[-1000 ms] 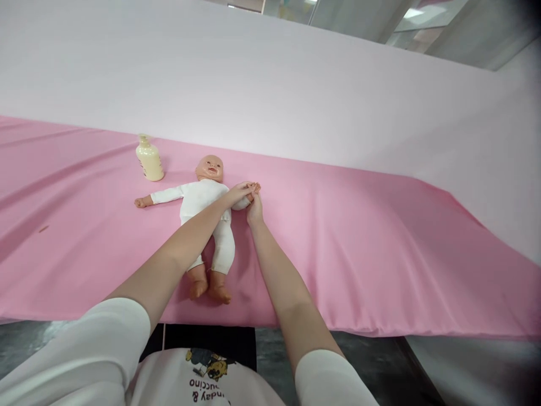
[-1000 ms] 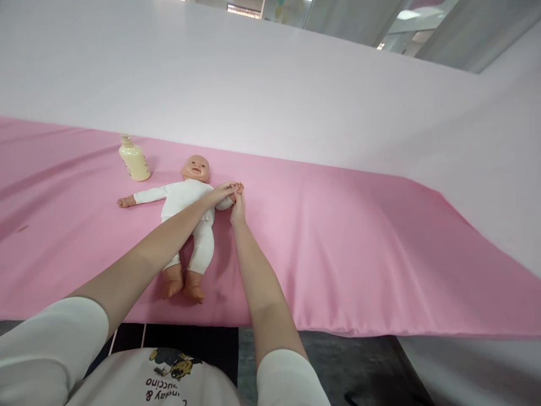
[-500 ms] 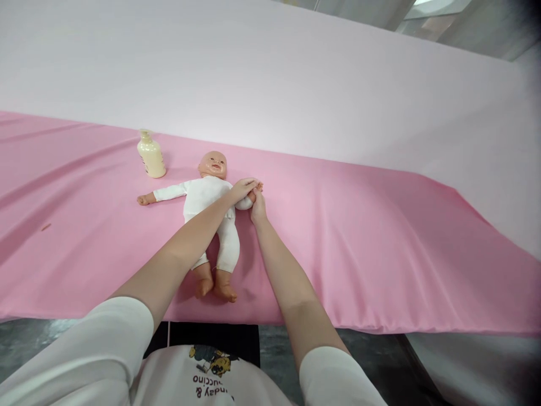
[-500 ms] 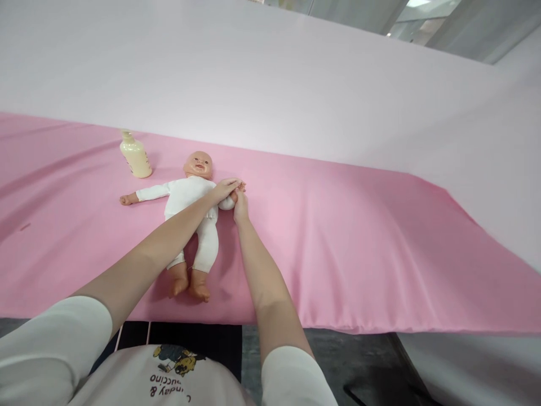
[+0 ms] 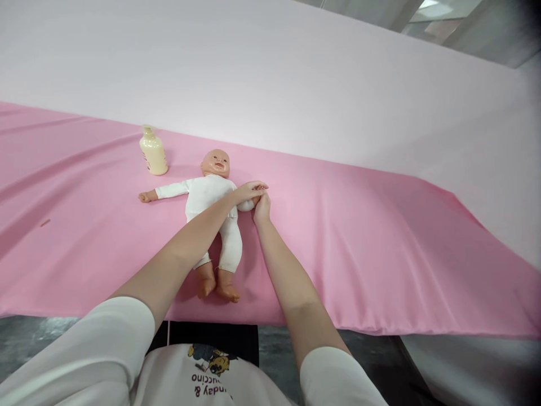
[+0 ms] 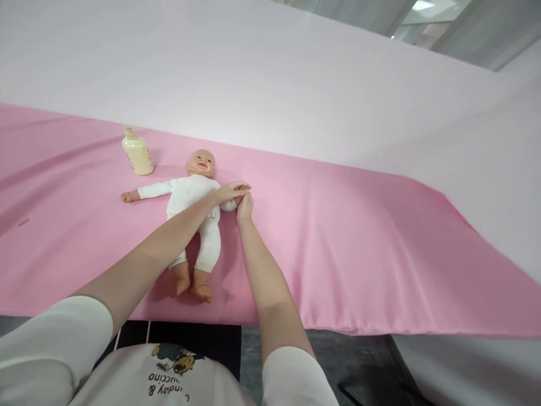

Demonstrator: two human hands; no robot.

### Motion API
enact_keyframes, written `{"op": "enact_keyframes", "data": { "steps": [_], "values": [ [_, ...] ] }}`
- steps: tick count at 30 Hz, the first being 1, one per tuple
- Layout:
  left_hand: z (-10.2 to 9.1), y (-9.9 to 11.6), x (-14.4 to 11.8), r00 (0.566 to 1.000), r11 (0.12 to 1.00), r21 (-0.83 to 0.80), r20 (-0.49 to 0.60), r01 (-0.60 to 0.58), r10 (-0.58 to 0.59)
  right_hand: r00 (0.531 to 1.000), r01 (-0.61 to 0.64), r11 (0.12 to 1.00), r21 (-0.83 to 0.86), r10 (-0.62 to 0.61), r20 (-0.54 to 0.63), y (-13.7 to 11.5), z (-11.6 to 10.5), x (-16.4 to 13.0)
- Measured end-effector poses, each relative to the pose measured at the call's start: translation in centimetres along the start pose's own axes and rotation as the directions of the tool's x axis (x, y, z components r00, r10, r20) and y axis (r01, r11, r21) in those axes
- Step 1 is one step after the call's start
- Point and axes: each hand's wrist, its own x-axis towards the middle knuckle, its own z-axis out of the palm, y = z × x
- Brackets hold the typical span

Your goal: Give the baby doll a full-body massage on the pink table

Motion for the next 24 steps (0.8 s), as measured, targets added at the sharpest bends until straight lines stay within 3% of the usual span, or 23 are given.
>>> {"op": "enact_keyframes", "data": {
  "steps": [6, 10, 15, 22, 24],
  "values": [
    [-0.1, -1.5, 0.2, 0.988, 0.979, 0.151, -0.093, 0.135, -0.122, 0.996, -0.04, 0.989, 0.142, 0.05, -0.068, -0.2, -0.1, 0.2],
    [0.0, -1.7, 0.2, 0.991, 0.975, 0.192, -0.086, 0.114, -0.099, 0.991, -0.044, 0.986, 0.163, 0.063, -0.115, -0.7, 0.0, -0.1],
    [-0.1, -1.6, 0.3, 0.988, 0.966, 0.221, -0.113, 0.132, -0.109, 0.994, 0.082, 0.997, 0.013, -0.081, -0.07, -1.3, 0.2, -0.9],
    [0.2, -1.1, 0.3, 0.993, 0.971, 0.211, -0.058, 0.111, -0.101, 0.982, 0.155, 0.965, -0.211, -0.174, -0.073, -1.5, 0.0, -1.2],
    [0.2, -0.9, 0.1, 0.991, 0.982, 0.158, -0.099, 0.101, -0.086, 0.981, 0.194, 0.946, -0.26, -0.195, 0.02, -1.6, 0.0, -1.5]
  ]
}}
